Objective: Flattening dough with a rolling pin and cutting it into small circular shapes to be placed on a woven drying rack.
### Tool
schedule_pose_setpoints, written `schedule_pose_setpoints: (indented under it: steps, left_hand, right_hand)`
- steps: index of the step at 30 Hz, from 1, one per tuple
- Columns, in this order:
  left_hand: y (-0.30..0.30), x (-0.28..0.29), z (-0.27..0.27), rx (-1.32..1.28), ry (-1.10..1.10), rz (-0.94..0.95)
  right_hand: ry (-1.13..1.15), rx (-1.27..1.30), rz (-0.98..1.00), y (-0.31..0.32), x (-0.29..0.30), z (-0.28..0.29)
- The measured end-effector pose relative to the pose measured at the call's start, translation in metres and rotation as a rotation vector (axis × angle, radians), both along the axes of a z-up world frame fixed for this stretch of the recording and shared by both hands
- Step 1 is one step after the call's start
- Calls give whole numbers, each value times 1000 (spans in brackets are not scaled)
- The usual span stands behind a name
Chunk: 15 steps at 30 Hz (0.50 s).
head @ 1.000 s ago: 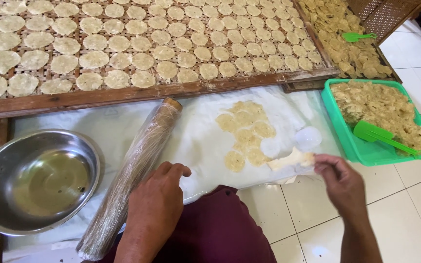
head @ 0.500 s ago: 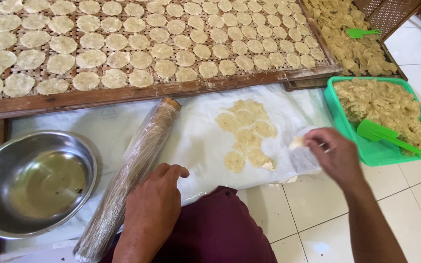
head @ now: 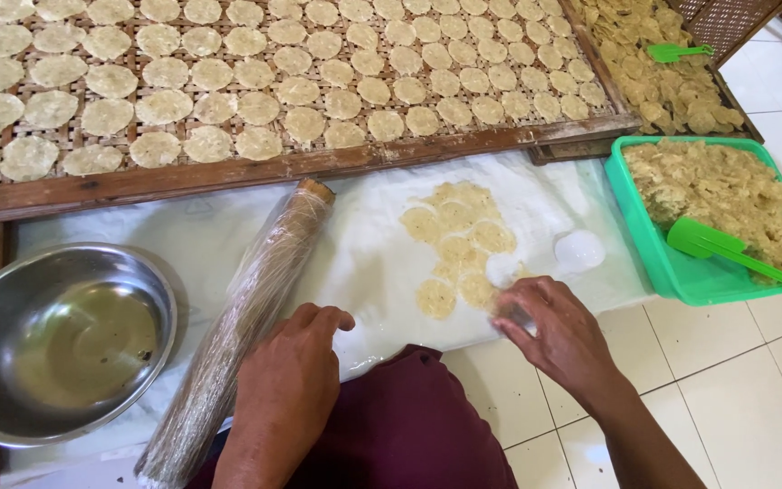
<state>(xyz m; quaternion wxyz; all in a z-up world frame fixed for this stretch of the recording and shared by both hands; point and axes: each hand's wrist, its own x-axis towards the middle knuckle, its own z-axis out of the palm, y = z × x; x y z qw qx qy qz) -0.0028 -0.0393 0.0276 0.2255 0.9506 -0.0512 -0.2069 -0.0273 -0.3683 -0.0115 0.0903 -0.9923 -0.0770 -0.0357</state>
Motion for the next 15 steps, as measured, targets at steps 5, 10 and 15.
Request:
schedule_pose_setpoints:
  steps: [5,10,15]
  left_hand:
    - [0,1,9,13,68,17]
    - [1,2,10,20,85,9]
    - [1,2,5,2,61,17]
  right_hand:
    - [7,49,-67,-14,5,-2]
    - [132,300,-309,-28,19,11]
    - [21,306,-400,-46,29,14]
